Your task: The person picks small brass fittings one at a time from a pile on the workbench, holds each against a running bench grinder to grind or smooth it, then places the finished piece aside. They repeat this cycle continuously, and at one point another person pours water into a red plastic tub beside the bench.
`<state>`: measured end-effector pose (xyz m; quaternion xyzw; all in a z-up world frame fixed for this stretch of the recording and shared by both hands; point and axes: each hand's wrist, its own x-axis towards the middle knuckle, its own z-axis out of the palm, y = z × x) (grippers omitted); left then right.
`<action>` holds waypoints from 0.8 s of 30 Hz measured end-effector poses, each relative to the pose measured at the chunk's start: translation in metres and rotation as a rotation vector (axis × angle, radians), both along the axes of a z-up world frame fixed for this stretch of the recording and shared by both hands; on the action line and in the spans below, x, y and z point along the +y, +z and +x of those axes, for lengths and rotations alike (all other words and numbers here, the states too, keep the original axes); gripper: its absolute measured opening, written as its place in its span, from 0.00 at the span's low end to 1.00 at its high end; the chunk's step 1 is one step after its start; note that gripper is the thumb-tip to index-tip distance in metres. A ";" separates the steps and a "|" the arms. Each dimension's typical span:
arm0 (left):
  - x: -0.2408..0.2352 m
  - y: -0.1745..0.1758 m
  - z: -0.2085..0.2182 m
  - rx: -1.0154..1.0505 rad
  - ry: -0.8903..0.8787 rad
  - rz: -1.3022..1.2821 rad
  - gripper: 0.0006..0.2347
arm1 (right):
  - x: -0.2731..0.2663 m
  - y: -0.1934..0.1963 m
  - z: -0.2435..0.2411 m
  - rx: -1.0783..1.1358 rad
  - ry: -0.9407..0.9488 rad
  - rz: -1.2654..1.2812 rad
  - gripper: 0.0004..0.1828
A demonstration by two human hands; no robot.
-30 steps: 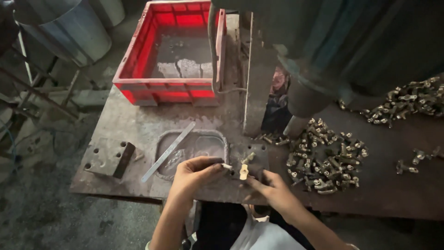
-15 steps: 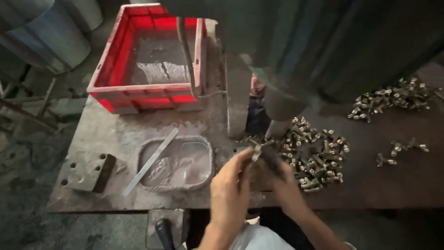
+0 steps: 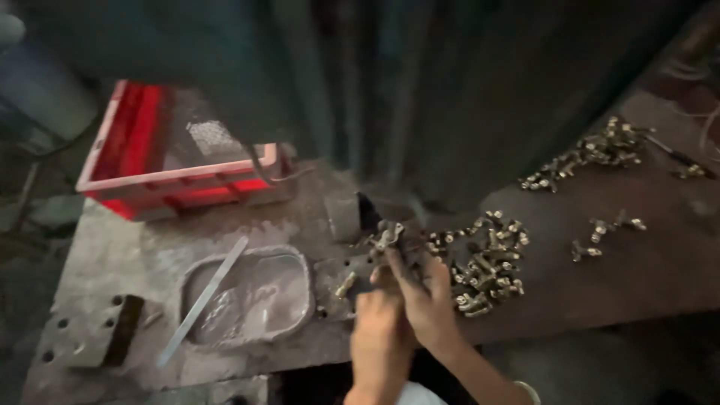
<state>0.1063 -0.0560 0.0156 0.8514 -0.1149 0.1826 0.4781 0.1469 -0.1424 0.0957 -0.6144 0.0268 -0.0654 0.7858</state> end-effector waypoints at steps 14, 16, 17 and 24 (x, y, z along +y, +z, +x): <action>-0.118 0.021 0.125 -0.106 -0.441 0.712 0.11 | -0.014 -0.030 0.012 -0.136 0.049 -0.161 0.11; -0.117 0.018 0.126 -0.060 -0.477 0.691 0.11 | -0.015 -0.028 0.008 -0.146 0.007 -0.137 0.12; -0.114 0.022 0.126 -0.079 -0.484 0.694 0.15 | -0.015 -0.021 0.008 -0.113 0.067 -0.083 0.13; -0.101 0.012 0.105 -0.149 -0.325 0.268 0.13 | -0.015 -0.039 0.012 -0.238 -0.151 -0.651 0.17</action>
